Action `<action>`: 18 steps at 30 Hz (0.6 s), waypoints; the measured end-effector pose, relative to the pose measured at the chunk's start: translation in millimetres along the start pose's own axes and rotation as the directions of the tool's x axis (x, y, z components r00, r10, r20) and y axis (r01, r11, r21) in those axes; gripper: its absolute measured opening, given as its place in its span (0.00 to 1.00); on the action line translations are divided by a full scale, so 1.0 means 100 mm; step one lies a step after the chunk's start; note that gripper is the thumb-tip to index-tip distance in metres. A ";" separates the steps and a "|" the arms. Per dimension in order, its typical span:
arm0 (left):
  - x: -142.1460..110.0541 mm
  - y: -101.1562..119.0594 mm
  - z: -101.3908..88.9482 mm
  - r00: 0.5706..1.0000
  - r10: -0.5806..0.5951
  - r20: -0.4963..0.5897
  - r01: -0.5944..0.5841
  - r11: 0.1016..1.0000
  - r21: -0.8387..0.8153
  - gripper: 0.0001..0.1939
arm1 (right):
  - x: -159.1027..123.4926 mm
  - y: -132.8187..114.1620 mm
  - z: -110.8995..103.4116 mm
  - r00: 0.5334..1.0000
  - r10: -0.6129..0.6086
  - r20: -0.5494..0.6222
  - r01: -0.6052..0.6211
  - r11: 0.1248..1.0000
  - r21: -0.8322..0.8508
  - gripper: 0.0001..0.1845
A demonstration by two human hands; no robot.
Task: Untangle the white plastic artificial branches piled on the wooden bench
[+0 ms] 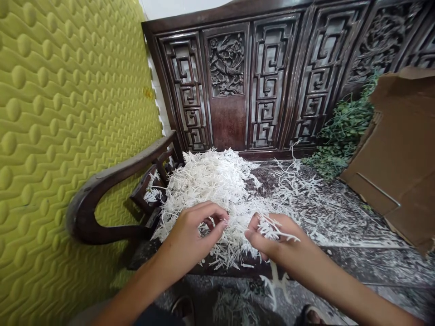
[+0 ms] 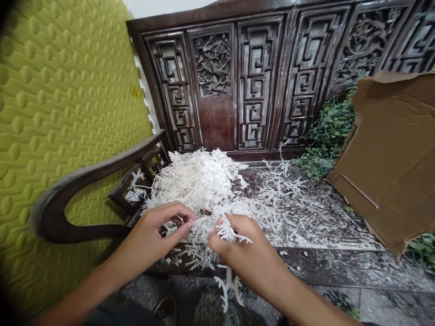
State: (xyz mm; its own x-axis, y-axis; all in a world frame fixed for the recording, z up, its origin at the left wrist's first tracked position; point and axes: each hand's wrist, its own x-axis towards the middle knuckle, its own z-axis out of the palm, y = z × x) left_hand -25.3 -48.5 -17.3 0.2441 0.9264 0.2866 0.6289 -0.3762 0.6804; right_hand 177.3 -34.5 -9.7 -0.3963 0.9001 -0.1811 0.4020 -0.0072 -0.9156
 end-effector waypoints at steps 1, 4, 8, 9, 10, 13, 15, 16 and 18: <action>0.00 0.00 0.00 1.000 0.003 -0.002 -0.003 1.000 0.005 0.06 | 0.00 0.00 0.00 1.000 -0.002 -0.001 0.002 1.000 -0.003 0.06; 0.00 0.00 0.00 1.000 0.007 0.012 -0.007 1.000 0.004 0.06 | -0.02 -0.02 0.00 1.000 -0.009 0.027 0.009 1.000 -0.001 0.08; 0.00 0.00 0.02 0.999 0.022 0.040 -0.021 0.999 -0.025 0.06 | -0.03 -0.04 0.00 0.999 -0.021 0.034 0.020 1.000 0.013 0.08; 0.00 0.00 0.02 0.999 0.022 0.043 -0.020 0.999 -0.032 0.06 | -0.03 -0.04 0.00 0.999 -0.025 0.032 0.024 1.000 0.017 0.08; -0.01 0.01 0.02 0.999 0.018 0.046 -0.016 0.999 -0.038 0.06 | -0.03 -0.03 0.00 0.999 -0.028 0.033 0.027 0.999 0.023 0.08; -0.02 0.01 0.02 0.998 -0.030 0.051 0.032 0.999 -0.037 0.05 | -0.02 -0.02 0.00 1.000 -0.019 0.022 0.018 0.999 0.040 0.08; -0.02 -0.01 0.02 0.998 -0.059 0.038 0.060 0.998 -0.022 0.04 | -0.02 -0.02 0.00 1.000 -0.005 0.015 0.004 1.000 0.031 0.09; -0.01 -0.02 0.01 0.998 -0.065 0.028 0.065 0.998 -0.015 0.05 | -0.03 -0.02 0.01 1.000 0.002 0.014 -0.002 1.000 0.025 0.09; 0.00 -0.05 0.01 0.998 -0.060 0.004 0.060 0.998 -0.008 0.05 | -0.03 -0.02 0.01 1.000 0.009 0.003 -0.009 1.000 0.017 0.08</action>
State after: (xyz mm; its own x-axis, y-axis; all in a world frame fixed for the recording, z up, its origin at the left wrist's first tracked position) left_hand -27.8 -47.0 -20.8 0.2087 0.9474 0.2425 0.6367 -0.3199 0.7016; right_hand 176.5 -37.6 -7.7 -0.3951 0.8987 -0.1902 0.3915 -0.0226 -0.9199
